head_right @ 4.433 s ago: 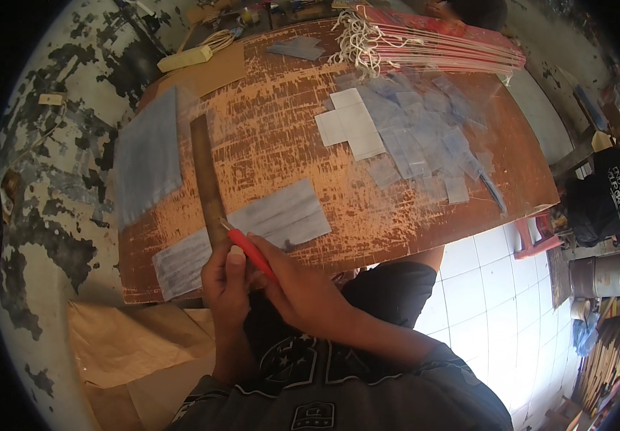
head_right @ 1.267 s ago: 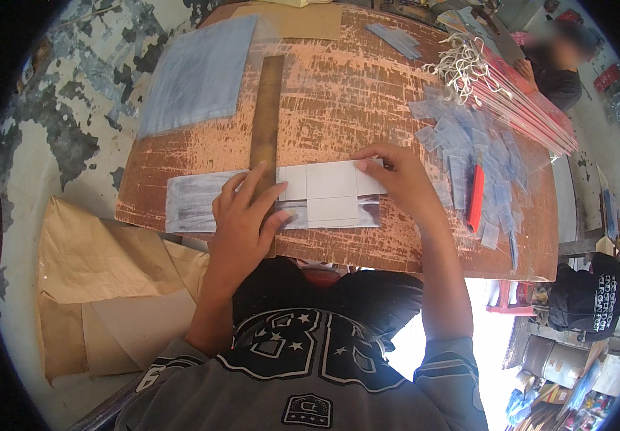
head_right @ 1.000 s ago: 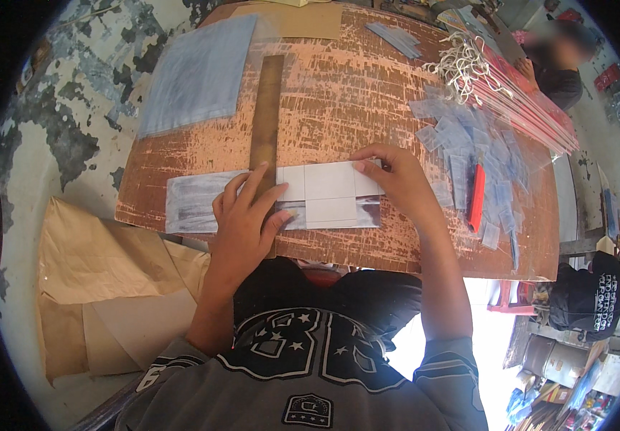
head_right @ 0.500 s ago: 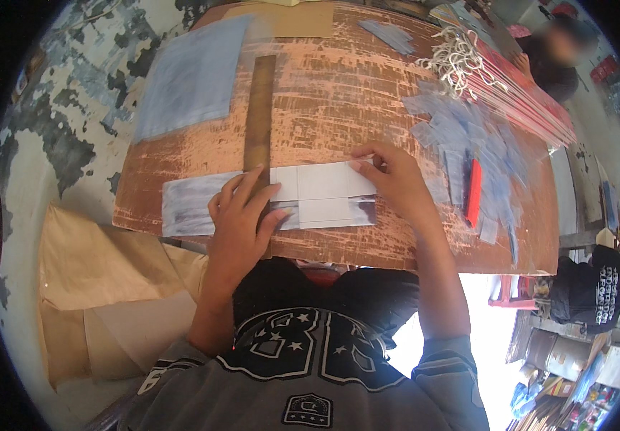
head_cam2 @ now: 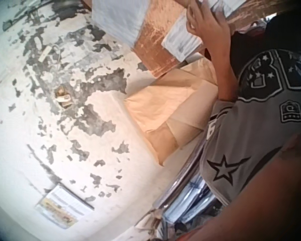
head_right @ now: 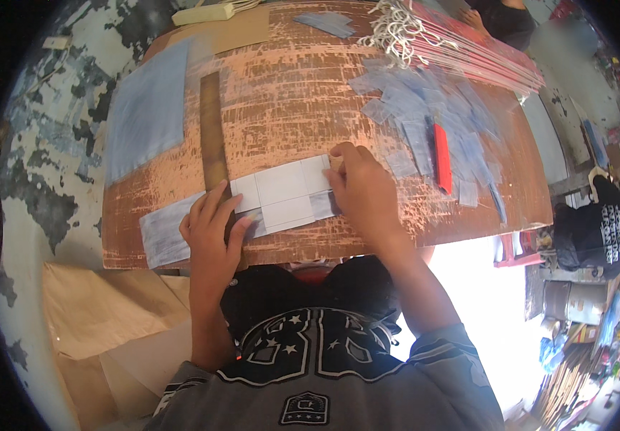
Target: The person uses a red utility knife and a wooden ruler to cut translucent plastic sheets on a wooden table. They repeatedly align the ruler, score the material, and separate the cut pieces, stacking them on the table.
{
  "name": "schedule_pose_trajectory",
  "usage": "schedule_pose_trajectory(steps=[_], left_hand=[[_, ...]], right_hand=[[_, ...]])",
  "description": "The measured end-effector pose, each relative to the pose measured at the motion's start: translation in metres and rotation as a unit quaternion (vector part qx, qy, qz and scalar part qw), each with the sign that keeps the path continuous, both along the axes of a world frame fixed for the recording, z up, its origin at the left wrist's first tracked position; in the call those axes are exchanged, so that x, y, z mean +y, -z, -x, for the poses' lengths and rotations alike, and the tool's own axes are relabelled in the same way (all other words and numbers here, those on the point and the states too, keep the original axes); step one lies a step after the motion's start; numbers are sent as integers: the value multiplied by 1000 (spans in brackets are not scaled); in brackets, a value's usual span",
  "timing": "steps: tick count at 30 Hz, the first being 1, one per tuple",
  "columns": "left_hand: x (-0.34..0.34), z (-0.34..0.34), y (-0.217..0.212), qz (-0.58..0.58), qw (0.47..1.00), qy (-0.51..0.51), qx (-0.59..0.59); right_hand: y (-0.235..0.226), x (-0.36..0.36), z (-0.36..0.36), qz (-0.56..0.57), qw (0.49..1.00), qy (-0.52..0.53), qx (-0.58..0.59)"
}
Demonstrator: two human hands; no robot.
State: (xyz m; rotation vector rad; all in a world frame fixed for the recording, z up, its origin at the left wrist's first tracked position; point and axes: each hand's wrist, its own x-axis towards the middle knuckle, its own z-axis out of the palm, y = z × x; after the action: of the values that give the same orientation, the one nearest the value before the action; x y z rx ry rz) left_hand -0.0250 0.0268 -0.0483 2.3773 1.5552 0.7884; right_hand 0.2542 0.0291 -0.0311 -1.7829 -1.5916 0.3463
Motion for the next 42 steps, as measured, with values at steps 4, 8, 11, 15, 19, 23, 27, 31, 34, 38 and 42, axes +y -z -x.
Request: schedule_pose_trajectory(steps=[4, 8, 11, 15, 19, 23, 27, 31, 34, 38, 42], left_hand=[[1, -1, -4, 4, 1000, 7, 9], [2, -1, -5, 4, 1000, 5, 24], [3, -1, -5, 7, 1000, 7, 22], [4, -3, -6, 5, 1000, 12, 27], [6, -3, -6, 0, 999, 13, 37], [6, -4, -7, -3, 999, 9, 47], [7, -4, -8, -5, 999, 9, 49], [7, -5, -9, 12, 999, 5, 41], [6, -11, -9, -10, 1000, 13, 22], [10, -31, -23, -23, 995, 99, 1], [14, -40, -32, 16, 980, 184, 73]], right_hand=[[8, -9, 7, -32, 999, 0, -17], [16, -20, 12, -60, 997, 4, -56], [16, -27, 17, -55, 997, 6, -60], [21, -28, 18, -83, 995, 2, -63], [26, -27, 17, -100, 993, 4, -62], [29, -27, 17, -99, 993, 8, -62], [27, -28, 19, -104, 993, 11, -56], [26, -28, 19, -108, 993, 14, -53], [28, -29, 20, -108, 992, 17, -65], [29, -29, 20, -109, 992, 14, -63], [30, -30, 19, -106, 992, 17, -69]])
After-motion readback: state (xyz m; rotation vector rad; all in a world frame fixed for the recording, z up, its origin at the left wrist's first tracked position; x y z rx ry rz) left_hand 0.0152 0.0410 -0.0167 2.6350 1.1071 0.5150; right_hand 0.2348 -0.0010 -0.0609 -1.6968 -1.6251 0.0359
